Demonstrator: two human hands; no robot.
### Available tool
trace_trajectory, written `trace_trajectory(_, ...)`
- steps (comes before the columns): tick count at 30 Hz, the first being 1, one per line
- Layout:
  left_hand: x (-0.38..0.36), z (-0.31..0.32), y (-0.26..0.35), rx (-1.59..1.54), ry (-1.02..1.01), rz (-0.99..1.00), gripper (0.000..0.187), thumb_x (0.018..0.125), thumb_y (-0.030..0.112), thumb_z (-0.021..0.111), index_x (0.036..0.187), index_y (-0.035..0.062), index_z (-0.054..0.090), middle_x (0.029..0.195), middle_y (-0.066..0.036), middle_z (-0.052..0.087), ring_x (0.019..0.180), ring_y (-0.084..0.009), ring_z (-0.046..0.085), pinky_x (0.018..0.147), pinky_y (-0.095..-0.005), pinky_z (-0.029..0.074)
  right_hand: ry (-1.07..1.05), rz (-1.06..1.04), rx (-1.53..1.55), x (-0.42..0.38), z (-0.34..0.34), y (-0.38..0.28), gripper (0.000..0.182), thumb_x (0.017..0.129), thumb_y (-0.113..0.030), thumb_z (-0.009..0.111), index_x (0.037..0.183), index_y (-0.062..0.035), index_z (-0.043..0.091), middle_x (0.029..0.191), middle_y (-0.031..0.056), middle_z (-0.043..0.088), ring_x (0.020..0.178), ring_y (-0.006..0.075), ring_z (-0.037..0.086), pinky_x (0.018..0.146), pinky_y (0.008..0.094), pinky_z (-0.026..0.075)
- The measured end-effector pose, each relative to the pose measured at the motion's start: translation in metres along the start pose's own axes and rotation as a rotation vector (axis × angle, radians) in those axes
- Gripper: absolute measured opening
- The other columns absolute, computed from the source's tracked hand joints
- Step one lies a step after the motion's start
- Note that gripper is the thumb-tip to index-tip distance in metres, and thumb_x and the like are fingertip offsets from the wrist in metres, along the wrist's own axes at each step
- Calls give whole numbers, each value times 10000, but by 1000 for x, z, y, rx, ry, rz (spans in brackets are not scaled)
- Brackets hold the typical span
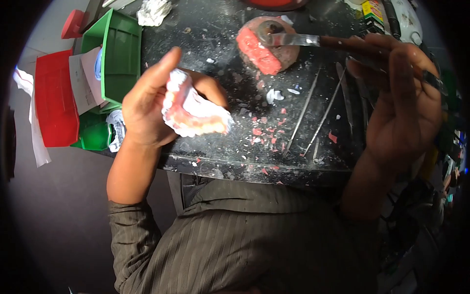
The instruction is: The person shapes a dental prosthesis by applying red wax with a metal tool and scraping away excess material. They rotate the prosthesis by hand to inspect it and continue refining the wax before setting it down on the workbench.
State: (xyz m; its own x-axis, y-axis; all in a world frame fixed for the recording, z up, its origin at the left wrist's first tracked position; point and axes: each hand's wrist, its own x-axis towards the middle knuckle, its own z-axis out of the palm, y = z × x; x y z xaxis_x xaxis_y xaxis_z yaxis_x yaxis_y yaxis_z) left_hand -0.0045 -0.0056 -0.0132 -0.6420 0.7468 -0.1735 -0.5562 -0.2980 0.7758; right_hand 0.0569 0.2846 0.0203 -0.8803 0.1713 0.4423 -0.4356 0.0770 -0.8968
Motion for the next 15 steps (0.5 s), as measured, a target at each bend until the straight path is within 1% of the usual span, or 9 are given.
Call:
trace_trajectory(1, 5, -5, -1, 68, -86, 65, 797, 1011, 456, 180, 858, -188, 624, 788, -288, 631, 612, -298, 604, 636, -330, 514, 6, -5, 4, 0, 0, 0, 273, 1012, -60, 417, 1167, 148, 500, 1094, 301, 617, 944, 383, 685, 742, 354, 622)
trace_trajectory(2, 6, -12, -1, 64, -136, 29, 829, 1012, 489, 149, 855, -175, 620, 772, -263, 619, 561, -255, 570, 548, -298, 480, 8, -9, -9, 1, -1, -1, 273, 1012, -60, 417, 1167, 148, 500, 1094, 301, 617, 944, 383, 685, 742, 354, 622)
trace_trajectory(4, 6, -2, 3, -16, -102, 4, 824, 1014, 512, 160, 887, -162, 618, 762, -251, 615, 546, -225, 567, 463, -271, 452, -84, 31, 32, 1, -3, -3, 268, 1013, -65, 428, 1171, 142, 489, 1152, 283, 596, 1066, 376, 639, 831, 361, 600)
trace_trajectory(5, 6, 0, 2, -18, -109, 6, 824, 1014, 512, 160, 887, -162, 618, 762, -251, 615, 546, -225, 567, 463, -271, 452, -88, 28, 1, 1, -1, -5, 270, 1010, -61, 432, 1167, 152, 488, 1156, 282, 598, 1062, 375, 642, 826, 363, 603)
trace_trajectory(7, 6, 1, 0, -12, -9, -37, 779, 1019, 512, 222, 923, -156, 610, 766, -247, 621, 546, -222, 589, 393, -273, 449, -64, 29, -8, 1, 1, -4, 271, 1009, -63, 436, 1163, 152, 495, 1151, 280, 603, 1062, 373, 642, 822, 360, 604)
trace_trajectory(10, 5, 0, 0, 2, 37, -39, 721, 1019, 496, 297, 934, -147, 610, 786, -242, 635, 565, -243, 628, 387, -305, 495, -10, 43, -48, 2, 0, -3, 266, 1006, -66, 448, 1156, 145, 511, 1140, 275, 614, 1063, 371, 644, 816, 358, 607)
trace_trajectory(12, 5, 3, 0, 35, 76, -30, 713, 1018, 496, 310, 936, -145, 611, 794, -242, 644, 575, -253, 644, 389, -313, 508, 20, 55, -81, 3, 3, -4, 261, 1003, -65, 455, 1154, 138, 521, 1135, 272, 620, 1063, 372, 644, 814, 357, 608)
trace_trajectory(14, 6, 3, 0, 69, 118, -19, 705, 1017, 495, 324, 939, -144, 613, 802, -242, 654, 586, -263, 659, 392, -322, 521, 92, 8, -92, 4, 10, -5, 258, 998, -82, 482, 1086, 152, 545, 1057, 260, 650, 938, 347, 695, 731, 348, 623)
trace_trajectory(15, 6, 3, 0, 71, 114, -20, 705, 1018, 494, 322, 945, -143, 614, 801, -244, 659, 578, -264, 660, 395, -321, 524, 92, 6, -93, 4, 10, -4, 258, 998, -82, 482, 1086, 152, 545, 1057, 260, 650, 938, 347, 695, 731, 348, 623)
